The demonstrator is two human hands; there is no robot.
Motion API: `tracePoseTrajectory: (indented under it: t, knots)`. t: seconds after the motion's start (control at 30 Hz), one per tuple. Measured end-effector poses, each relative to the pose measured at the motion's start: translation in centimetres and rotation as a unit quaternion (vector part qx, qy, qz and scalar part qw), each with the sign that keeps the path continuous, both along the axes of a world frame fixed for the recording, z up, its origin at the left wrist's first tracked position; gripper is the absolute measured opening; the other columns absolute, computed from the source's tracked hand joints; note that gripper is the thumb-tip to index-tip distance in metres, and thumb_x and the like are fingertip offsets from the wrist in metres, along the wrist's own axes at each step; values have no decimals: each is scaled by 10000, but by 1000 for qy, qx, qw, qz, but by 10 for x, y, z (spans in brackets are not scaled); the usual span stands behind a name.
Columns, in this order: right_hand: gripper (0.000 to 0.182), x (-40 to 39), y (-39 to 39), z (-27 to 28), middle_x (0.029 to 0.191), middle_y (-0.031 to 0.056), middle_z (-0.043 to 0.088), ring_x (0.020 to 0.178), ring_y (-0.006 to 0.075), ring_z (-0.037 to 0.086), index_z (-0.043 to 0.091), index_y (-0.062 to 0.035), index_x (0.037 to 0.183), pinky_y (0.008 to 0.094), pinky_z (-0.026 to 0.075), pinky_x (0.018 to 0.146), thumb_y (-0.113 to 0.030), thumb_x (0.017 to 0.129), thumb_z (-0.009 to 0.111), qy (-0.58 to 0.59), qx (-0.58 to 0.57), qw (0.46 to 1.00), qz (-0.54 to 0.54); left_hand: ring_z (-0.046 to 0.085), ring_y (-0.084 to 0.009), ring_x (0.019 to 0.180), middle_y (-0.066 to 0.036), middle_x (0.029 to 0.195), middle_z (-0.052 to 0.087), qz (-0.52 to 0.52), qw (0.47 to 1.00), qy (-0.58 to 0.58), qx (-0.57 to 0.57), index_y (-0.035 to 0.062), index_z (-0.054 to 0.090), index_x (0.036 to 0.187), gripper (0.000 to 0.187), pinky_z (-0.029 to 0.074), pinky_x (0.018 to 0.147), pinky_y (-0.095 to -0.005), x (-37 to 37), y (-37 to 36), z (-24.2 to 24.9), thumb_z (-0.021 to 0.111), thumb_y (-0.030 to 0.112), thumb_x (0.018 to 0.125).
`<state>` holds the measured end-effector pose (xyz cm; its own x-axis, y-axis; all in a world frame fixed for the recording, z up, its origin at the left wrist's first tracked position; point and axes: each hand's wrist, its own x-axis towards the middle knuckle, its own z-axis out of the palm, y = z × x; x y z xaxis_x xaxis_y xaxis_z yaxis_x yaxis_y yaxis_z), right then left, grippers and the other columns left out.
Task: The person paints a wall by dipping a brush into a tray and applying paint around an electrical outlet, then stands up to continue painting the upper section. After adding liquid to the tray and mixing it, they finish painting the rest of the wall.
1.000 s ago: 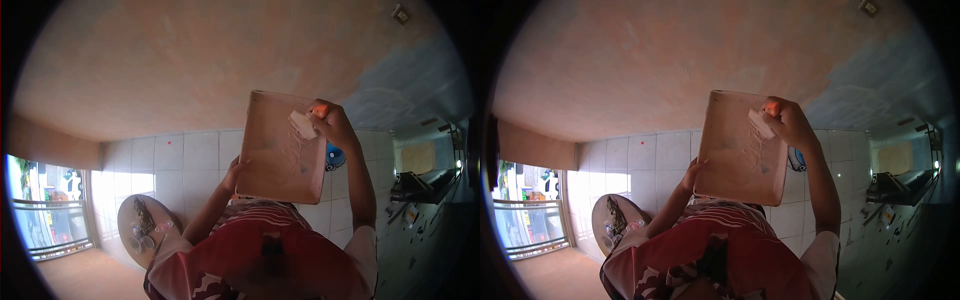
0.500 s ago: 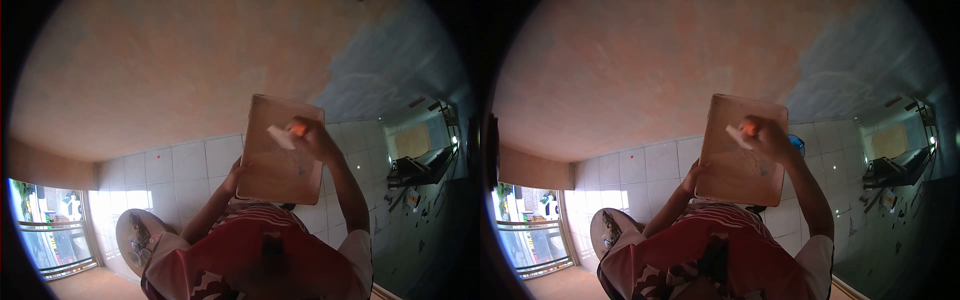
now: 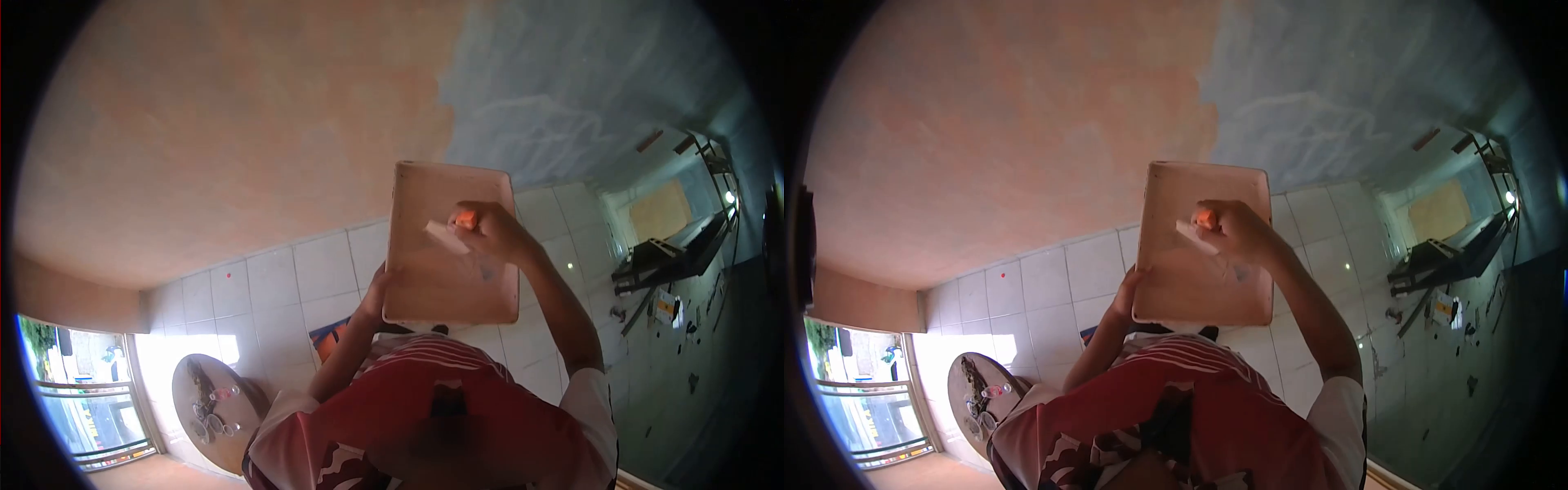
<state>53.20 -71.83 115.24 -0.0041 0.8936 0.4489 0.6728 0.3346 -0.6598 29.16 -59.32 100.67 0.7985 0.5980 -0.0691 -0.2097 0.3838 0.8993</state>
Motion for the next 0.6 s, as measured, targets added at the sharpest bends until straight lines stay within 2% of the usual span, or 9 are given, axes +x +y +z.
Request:
tracePoseTrajectory:
  t: [0.1,0.2,0.3,0.37,0.4,0.47,0.6]
  knots:
    - [120,22,-22,17,840,105,630,735,271,613,609,-32,945,340,481,713,-141,920,650,-7,-32,998,-45,585,-288,1189,-174,1310,558,-18,999,-27,-32,-2,389,1443,600,489,1021,-405,27,-4,4,566,253,929]
    - [104,41,-31,2,817,109,620,720,262,593,610,-38,941,343,478,696,-134,923,647,15,8,999,-37,590,-285,1179,-172,1304,559,-28,999,-23,-22,3,390,1442,597,486,1028,-404,40,-10,-8,564,257,930]
    - [100,58,-34,3,800,113,614,706,248,576,609,-39,940,340,477,684,-130,924,647,-14,22,998,-60,613,-293,1167,-168,1289,589,-45,998,-41,-23,-3,417,1427,585,522,991,-422,61,-3,-20,562,280,936]
    - [112,59,-46,-1,782,107,614,688,226,573,604,-30,935,330,474,671,-130,921,654,66,54,995,-48,615,-296,1165,-167,1291,590,-51,997,-52,-18,0,424,1427,588,520,995,-419,73,-6,-30,572,272,927]
    - [112,66,-44,-7,782,107,614,688,226,573,604,-30,935,330,474,671,-130,921,654,63,56,995,-47,615,-296,1165,-167,1291,590,-50,997,-54,-16,0,424,1427,588,520,995,-419,78,-7,-34,572,272,927]
    - [93,81,-34,-23,729,37,635,637,109,599,640,-28,912,281,486,616,-111,953,644,37,-7,997,-68,615,-291,1166,-167,1297,589,-87,994,-47,-51,-5,427,1428,592,515,1000,-414,83,-3,-38,574,263,921]
    - [103,96,-37,-24,691,22,622,620,98,610,650,-25,912,264,487,602,-114,963,641,97,61,990,-78,610,-291,1179,-173,1308,585,-62,997,-40,-32,-17,418,1433,605,507,1010,-414,94,7,-42,576,255,916]
